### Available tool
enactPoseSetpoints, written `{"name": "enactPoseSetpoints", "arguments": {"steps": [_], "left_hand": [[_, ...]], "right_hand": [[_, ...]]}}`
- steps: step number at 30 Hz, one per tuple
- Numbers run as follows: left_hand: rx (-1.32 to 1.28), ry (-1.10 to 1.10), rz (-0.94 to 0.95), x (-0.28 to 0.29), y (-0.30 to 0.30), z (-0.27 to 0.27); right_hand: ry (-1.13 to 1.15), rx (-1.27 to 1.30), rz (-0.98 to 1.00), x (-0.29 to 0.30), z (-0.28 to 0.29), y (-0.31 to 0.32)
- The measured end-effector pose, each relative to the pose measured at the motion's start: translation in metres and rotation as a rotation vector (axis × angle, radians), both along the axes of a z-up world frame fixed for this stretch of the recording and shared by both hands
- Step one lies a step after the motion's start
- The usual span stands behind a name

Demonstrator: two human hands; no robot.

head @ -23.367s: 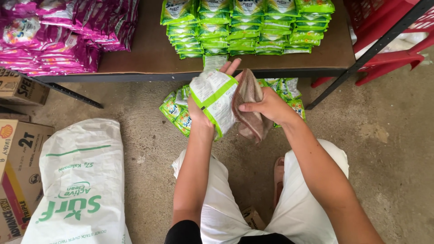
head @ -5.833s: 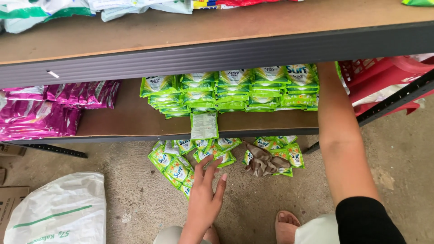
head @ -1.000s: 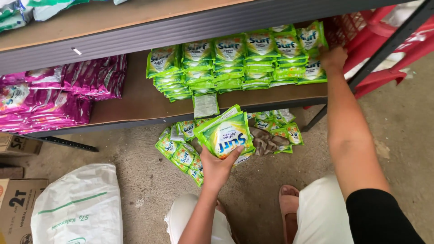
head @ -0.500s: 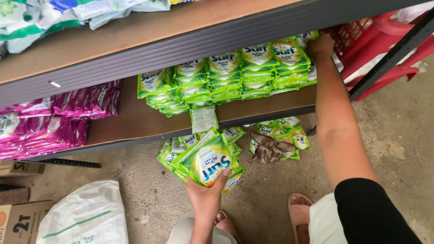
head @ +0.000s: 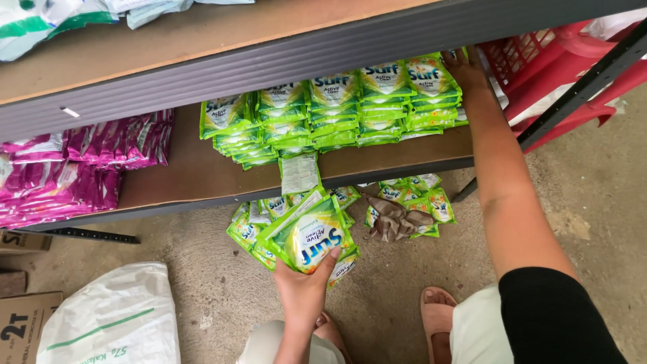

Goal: The person wipes down individual packets of laundry detergent with a cloth.

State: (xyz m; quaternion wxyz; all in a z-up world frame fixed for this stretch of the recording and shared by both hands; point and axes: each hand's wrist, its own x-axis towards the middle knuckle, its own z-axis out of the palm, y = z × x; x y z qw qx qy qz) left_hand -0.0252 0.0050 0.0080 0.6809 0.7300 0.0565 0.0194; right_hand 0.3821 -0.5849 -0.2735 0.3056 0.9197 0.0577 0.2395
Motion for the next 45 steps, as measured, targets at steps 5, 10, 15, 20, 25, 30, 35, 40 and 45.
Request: {"name": "enactPoseSetpoints", "arguments": {"steps": [5,10,15,20,25,30,35,40,45], "left_hand": [[-0.086,-0.068,-0.029,0.003,-0.001,-0.002],[-0.115,-0.091,-0.070,0.003,-0.005,-0.007],[-0.284,-0.075,-0.251,-0.006,-0.038,-0.012],[0.070,-0.316,-0.339,-0.017,-0.060,-0.004],[0.254,-0.604,-0.378,-0.022,-0.071,-0.012],[0.069,-0.477,-0.393,-0.015,-0.086,-0.022],[-0.104,-0.386,-0.606,-0.007,-0.067,0.016],[0.182,-0.346,-0.279,0.005,-0.056,0.000],[0.049,-0.224,-0.265,0.013,-0.045,-0.017]], "right_hand": [[-0.302,1.064,0.136,-0.081,0.120,0.086],[-0.905,1.732,0.693,-0.236,0.199,0.197],[0.536,1.850,0.989,-0.394,0.271,0.325],[0.704,1.971,0.822,-0.426,0.189,0.331],[0.499,2.086,0.778,-0.433,0.159,0.316],[0.409,2.106,0.787,-0.423,0.161,0.306],[0.226,2.411,0.534,-0.388,0.160,0.269],[-0.155,2.330,0.616,-0.320,0.195,0.183],[-0.358,2.016,0.605,-0.245,0.221,0.121]]}}
